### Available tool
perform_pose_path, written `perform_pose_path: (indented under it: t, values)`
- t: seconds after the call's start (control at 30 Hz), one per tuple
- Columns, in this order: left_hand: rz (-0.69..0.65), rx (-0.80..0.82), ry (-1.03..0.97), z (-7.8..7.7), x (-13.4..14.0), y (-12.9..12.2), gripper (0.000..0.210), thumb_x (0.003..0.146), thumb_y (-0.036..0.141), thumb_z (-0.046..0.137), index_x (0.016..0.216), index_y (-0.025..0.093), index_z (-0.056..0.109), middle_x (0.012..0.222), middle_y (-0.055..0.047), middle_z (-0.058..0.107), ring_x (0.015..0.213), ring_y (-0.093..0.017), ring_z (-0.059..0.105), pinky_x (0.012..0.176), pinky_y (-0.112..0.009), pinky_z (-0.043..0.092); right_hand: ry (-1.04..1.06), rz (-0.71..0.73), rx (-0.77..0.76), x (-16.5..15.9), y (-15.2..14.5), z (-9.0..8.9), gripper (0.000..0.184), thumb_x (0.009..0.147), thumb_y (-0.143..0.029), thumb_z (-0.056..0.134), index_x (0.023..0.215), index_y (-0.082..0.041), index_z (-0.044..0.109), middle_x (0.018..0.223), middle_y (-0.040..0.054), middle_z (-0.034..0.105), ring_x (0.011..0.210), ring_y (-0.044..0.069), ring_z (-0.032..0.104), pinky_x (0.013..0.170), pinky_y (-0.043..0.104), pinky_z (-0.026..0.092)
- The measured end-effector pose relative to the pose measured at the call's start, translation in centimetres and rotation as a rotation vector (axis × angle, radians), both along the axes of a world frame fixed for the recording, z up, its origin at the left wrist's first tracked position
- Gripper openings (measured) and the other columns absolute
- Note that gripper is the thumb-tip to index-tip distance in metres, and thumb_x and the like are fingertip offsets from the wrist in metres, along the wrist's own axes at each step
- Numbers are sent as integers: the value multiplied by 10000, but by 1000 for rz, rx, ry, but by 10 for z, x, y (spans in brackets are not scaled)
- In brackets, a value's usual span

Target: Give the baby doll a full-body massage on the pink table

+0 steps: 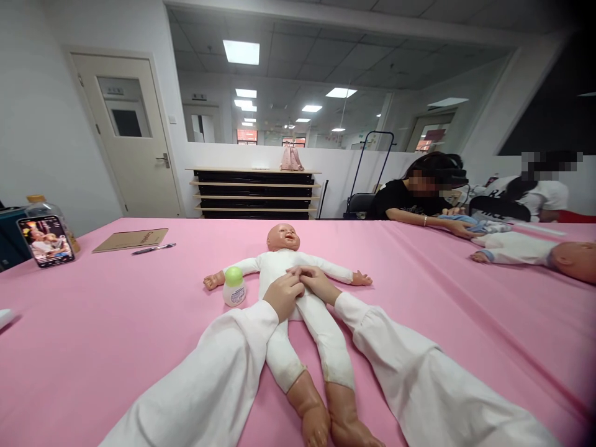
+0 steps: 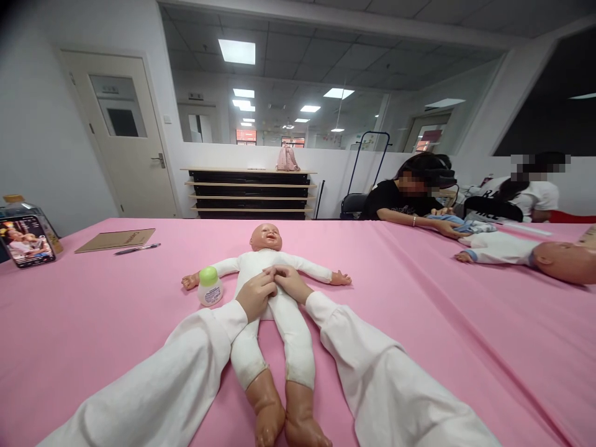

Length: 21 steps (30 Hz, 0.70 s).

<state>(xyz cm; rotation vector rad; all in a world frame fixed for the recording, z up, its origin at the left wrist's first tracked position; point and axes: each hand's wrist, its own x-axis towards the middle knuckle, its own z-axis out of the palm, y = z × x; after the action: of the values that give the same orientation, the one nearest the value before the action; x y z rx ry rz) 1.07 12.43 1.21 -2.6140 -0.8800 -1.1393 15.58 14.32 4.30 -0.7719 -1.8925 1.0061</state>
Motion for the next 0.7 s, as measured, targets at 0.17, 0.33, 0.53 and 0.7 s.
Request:
perform_pose_path:
  t: [0.17, 0.33, 0.53, 0.7]
  values:
    - [-94, -61, 54, 1, 3, -2, 243, 815, 67, 349, 785, 156, 573, 786, -50, 578, 793, -156, 514, 723, -288, 440, -150, 143, -43, -22, 29, 14, 199, 739, -235, 491, 773, -161, 673, 901, 43, 685, 1009, 197, 575, 978, 382, 361]
    - [-250, -185, 168, 7, 4, -6, 310, 791, 103, 424, 1070, 173, 536, 1096, -48, 583, 1042, -156, 504, 943, -308, 379, -495, 294, 137, -46, 57, 19, 287, 715, -133, 454, 815, -199, 714, 916, -4, 694, 1006, 162, 579, 953, 273, 375]
    - [-169, -231, 166, 10, 2, -3, 360, 741, 113, 453, 1070, 193, 575, 1113, -29, 603, 1086, -181, 486, 1016, -352, 289, -706, 260, 190, -63, 75, 21, 319, 673, -90, 488, 852, -220, 717, 876, -33, 705, 844, 139, 628, 813, 205, 440]
    - [-33, -266, 101, 12, 3, -6, 377, 737, 95, 405, 1023, 222, 616, 1086, -7, 617, 1067, -168, 494, 984, -341, 321, -577, 219, 207, -58, 76, 14, 278, 716, -143, 479, 879, -179, 702, 937, 3, 692, 915, 156, 616, 855, 244, 446]
